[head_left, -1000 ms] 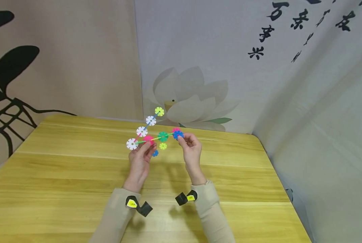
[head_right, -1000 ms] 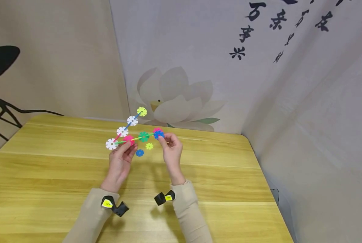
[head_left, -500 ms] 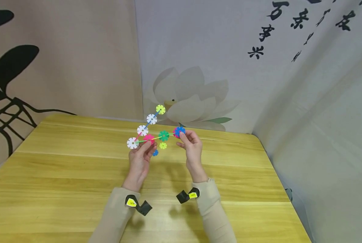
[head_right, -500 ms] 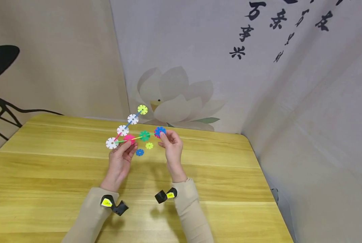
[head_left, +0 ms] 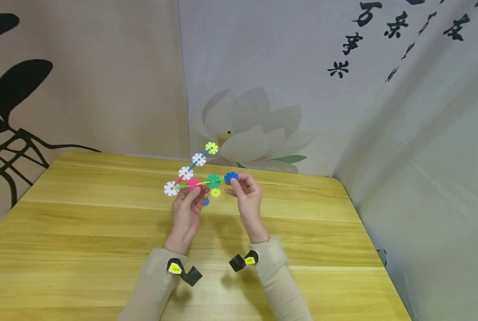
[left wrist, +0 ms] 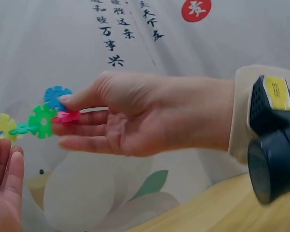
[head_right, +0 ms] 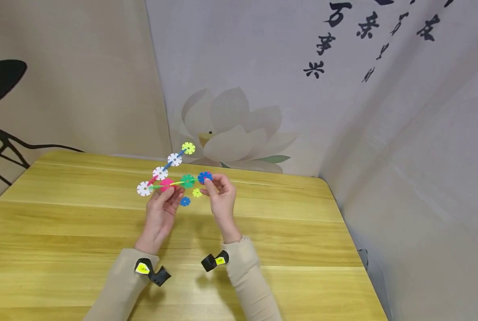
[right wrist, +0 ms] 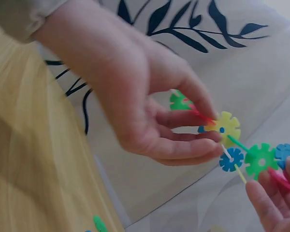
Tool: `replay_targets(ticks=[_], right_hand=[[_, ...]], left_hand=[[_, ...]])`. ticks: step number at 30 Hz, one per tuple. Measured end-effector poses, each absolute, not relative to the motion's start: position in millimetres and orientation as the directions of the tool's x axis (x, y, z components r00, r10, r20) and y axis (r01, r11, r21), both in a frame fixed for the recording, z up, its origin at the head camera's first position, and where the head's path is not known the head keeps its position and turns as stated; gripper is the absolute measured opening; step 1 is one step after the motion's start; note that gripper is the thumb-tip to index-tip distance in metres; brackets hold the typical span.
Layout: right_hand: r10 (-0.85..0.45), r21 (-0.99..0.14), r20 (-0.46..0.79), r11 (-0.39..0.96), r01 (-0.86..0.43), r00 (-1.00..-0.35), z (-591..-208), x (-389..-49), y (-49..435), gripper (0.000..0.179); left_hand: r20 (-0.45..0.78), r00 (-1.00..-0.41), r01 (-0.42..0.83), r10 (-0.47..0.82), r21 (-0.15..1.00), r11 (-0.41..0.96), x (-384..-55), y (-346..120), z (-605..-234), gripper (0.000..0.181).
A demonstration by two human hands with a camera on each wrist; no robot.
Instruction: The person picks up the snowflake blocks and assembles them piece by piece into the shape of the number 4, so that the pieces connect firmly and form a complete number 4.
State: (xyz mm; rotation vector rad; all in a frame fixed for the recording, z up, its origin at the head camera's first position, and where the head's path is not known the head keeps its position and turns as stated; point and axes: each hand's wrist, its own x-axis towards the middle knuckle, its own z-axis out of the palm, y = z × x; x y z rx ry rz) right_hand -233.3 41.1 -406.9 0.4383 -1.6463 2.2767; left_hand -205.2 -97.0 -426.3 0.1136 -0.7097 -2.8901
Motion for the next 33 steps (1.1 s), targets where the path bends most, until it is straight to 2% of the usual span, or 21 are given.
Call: replay_targets(ticks=[5, 10, 15, 19, 23, 28, 33], right_hand=[[0.026, -0.826, 0.506, -0.273, -0.493, -0.862, -411.2, -232.9, 38.7, 0.016], [0.007, -0.780, 0.588, -0.259, -0.569, -0.809, -413.8, -233.0, 38.9, 0.018], [-0.017, -0.758, 0.623, -0.258, -0.599, -0.782, -415.2, -232.9, 38.8, 0.027], [-0.024, -0.759, 0.628, -0.243, -0.605, -0.778, -416.2, -233.2, 38.7, 0.020], [-0.025, -0.771, 0.614, -0.231, -0.593, -0.789, -418.6, -234.3, 39.7, 0.002], [-0.013, -0.817, 0.554, -0.200, -0.541, -0.832, -421.8, -233.8, 43.5, 0.007], [0.050, -0.842, 0.536, -0.036, -0.538, -0.842, -414.4, -223.4, 44.5, 0.007]], left_hand=[[-0.070, -0.985, 0.107, -0.157, 0.466, -0.878, -207.0, -96.4, -425.6, 0.017], [-0.102, -0.985, 0.083, -0.142, 0.444, -0.892, -208.3, -95.9, -425.1, 0.016], [-0.127, -0.986, 0.036, -0.112, 0.487, -0.873, -209.0, -91.7, -425.0, 0.018], [-0.157, -0.983, -0.007, -0.092, 0.537, -0.843, -209.5, -89.2, -425.1, 0.019], [-0.178, -0.982, -0.056, -0.065, 0.598, -0.800, -209.8, -89.0, -427.0, 0.025], [-0.208, -0.975, -0.080, -0.071, 0.636, -0.768, -210.0, -88.9, -428.1, 0.025], [-0.245, -0.961, -0.061, -0.128, 0.642, -0.764, -210.6, -87.7, -426.3, 0.012]])
